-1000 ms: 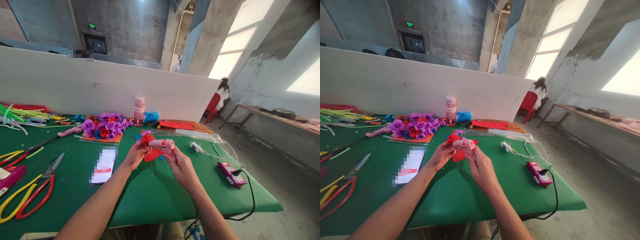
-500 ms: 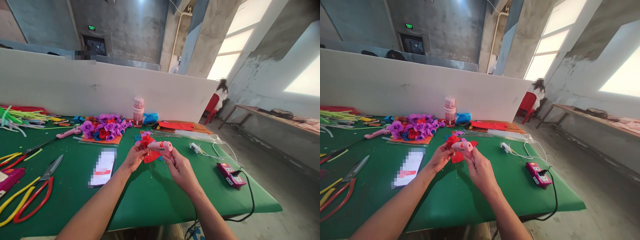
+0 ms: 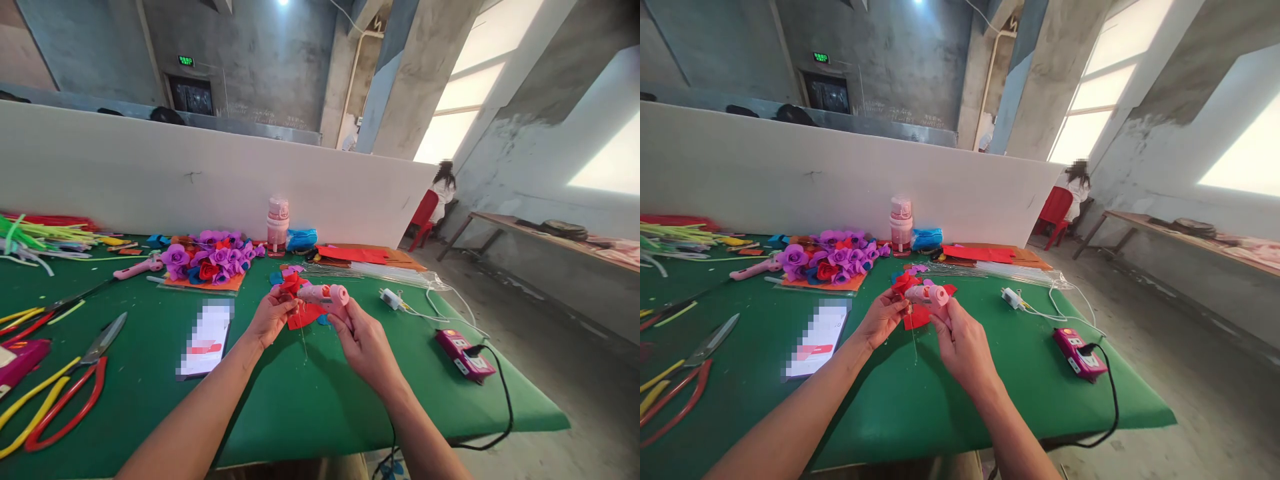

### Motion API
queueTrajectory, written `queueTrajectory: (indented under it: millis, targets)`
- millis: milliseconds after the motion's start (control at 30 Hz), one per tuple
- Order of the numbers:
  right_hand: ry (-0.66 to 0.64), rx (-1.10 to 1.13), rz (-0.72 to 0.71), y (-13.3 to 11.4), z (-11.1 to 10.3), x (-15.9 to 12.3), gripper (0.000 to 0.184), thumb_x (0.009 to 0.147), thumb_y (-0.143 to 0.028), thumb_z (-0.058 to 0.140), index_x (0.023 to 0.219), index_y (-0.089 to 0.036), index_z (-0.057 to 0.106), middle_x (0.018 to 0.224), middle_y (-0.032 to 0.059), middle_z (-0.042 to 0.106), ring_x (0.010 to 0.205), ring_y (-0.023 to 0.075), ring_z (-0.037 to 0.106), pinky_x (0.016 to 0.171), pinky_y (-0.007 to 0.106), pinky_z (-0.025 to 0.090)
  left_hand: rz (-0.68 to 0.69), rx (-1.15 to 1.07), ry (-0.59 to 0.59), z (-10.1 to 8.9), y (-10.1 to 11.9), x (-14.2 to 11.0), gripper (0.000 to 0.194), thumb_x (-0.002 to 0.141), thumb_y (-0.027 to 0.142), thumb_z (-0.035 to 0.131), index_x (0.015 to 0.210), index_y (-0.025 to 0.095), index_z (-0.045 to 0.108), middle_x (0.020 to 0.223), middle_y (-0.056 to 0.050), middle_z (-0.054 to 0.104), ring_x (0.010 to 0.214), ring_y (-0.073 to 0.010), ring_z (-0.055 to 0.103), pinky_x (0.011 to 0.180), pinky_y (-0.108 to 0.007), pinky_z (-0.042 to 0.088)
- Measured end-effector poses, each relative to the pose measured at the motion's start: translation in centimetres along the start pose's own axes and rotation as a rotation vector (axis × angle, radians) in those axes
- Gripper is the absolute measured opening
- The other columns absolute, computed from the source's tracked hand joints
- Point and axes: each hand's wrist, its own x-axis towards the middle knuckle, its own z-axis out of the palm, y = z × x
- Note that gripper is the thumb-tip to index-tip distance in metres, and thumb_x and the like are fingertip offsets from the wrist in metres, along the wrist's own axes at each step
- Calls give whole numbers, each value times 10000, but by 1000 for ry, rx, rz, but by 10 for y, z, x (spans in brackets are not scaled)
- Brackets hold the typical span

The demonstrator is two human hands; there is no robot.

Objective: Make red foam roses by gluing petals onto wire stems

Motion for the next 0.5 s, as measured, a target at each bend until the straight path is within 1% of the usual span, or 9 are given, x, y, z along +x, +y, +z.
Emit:
queueTrajectory:
  millis: [167,267,367,500]
  targets:
    - [-5,-10,2,1,1,0,163,900,-323,408,802,-202,458,628,-29,480,506,113,376,498,214,299,-3,-11,-23,0,0,-1,379,548,154,834,907,164,714,672,7,661,567,-69,561,597,-208,439]
    - [-1,4,23,2,2,0,145,911,-314,405,866,-198,480,618,-33,478,504,116,380,500,216,300,-10,1,-20,0,0,-1,357,556,145,829,894,156,715,660,4,656,580,-74,568,605,-211,439]
    - [2,4,13,2,4,-1,139,915,-305,403,914,-195,488,639,-25,494,524,123,405,520,220,321,-7,-2,-24,0,-1,0,358,573,141,822,914,158,715,643,7,649,581,-75,565,597,-211,432]
    - [2,-47,-12,2,6,-1,147,907,-310,409,832,-199,472,661,-12,512,525,126,415,521,225,329,8,-11,-63,0,-1,-1,365,593,150,813,944,166,712,687,-1,665,575,-75,559,589,-221,429]
